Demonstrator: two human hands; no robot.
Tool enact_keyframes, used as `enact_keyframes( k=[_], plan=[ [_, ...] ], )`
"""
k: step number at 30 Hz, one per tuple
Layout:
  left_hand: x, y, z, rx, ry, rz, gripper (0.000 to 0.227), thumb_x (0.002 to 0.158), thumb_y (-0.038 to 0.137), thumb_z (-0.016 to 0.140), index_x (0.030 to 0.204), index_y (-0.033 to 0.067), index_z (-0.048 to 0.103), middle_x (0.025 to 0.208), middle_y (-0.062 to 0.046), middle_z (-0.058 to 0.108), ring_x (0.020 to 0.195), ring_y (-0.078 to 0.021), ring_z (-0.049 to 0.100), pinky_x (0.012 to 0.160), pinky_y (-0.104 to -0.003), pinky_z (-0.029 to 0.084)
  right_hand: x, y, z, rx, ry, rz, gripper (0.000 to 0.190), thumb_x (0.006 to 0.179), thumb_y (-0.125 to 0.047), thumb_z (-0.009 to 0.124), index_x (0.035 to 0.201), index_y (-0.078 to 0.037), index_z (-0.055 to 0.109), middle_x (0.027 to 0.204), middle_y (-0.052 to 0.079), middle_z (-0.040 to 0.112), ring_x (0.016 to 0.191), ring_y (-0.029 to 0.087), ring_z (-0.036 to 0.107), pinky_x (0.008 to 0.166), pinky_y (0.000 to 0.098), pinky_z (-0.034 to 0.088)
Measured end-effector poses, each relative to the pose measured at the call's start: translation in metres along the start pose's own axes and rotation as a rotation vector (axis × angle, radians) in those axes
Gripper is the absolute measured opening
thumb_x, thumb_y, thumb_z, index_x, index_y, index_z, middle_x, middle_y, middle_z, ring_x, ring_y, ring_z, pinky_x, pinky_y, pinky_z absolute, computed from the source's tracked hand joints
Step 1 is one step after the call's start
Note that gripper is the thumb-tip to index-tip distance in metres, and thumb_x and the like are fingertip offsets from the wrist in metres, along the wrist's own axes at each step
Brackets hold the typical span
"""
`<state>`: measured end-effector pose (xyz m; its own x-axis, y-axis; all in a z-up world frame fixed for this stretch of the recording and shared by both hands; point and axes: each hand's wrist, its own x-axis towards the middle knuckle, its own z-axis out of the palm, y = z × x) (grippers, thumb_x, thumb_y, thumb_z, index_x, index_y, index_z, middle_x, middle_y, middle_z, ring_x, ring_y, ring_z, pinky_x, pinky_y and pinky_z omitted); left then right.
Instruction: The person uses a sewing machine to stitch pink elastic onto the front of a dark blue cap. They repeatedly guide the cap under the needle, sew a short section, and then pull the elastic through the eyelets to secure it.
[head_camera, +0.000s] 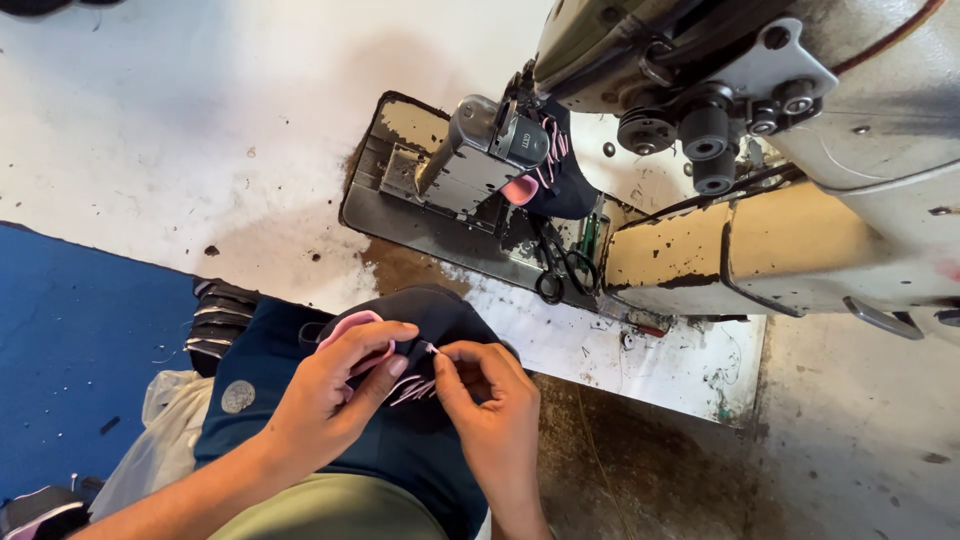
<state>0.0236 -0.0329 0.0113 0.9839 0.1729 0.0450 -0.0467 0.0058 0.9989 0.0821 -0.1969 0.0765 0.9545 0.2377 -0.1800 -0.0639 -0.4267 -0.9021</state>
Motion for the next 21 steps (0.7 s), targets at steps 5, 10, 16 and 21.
enact_keyframes(
  k=[5,10,16,21],
  plan=[
    [0.005,0.003,-0.004,0.019,-0.038,0.024,0.031,0.093,0.003,0.068,0.124,0.0067,0.066,0.105,-0.005,0.060,0.086,-0.0112,0.059,0.077,-0.023,0.052,0.002,0.001,-0.006,-0.030,-0.055,-0.028,0.012,0.090,-0.007,0.074,0.100,0.000,0.076,0.089,0.004,0.069,0.070,0.006,0.062,0.061,0.0218,0.049],
    [0.009,0.009,-0.012,0.036,-0.131,0.073,0.033,0.093,-0.002,0.066,0.124,0.0072,0.066,0.094,-0.007,0.063,0.098,-0.0181,0.061,0.081,-0.026,0.051,0.005,0.008,-0.007,-0.046,-0.156,-0.154,0.012,0.091,-0.006,0.075,0.101,0.000,0.074,0.092,0.004,0.070,0.076,0.008,0.065,0.066,0.0223,0.053],
    [0.016,0.021,-0.017,0.237,-0.148,0.231,0.028,0.088,-0.003,0.067,0.114,0.0062,0.070,0.100,-0.006,0.071,0.103,-0.0235,0.066,0.087,-0.031,0.054,-0.003,0.032,0.005,0.076,-0.054,-0.141,0.019,0.088,-0.003,0.078,0.100,-0.002,0.063,0.091,0.006,0.076,0.084,0.010,0.072,0.075,0.0251,0.059],
    [0.012,0.024,-0.010,0.143,-0.049,0.047,0.014,0.088,0.001,0.069,0.102,0.0051,0.067,0.100,-0.009,0.066,0.087,-0.0243,0.069,0.072,-0.031,0.057,-0.002,0.021,0.011,0.097,-0.031,-0.091,0.022,0.087,-0.004,0.078,0.102,-0.003,0.062,0.090,0.007,0.077,0.085,0.011,0.074,0.077,0.0256,0.061]
  ],
)
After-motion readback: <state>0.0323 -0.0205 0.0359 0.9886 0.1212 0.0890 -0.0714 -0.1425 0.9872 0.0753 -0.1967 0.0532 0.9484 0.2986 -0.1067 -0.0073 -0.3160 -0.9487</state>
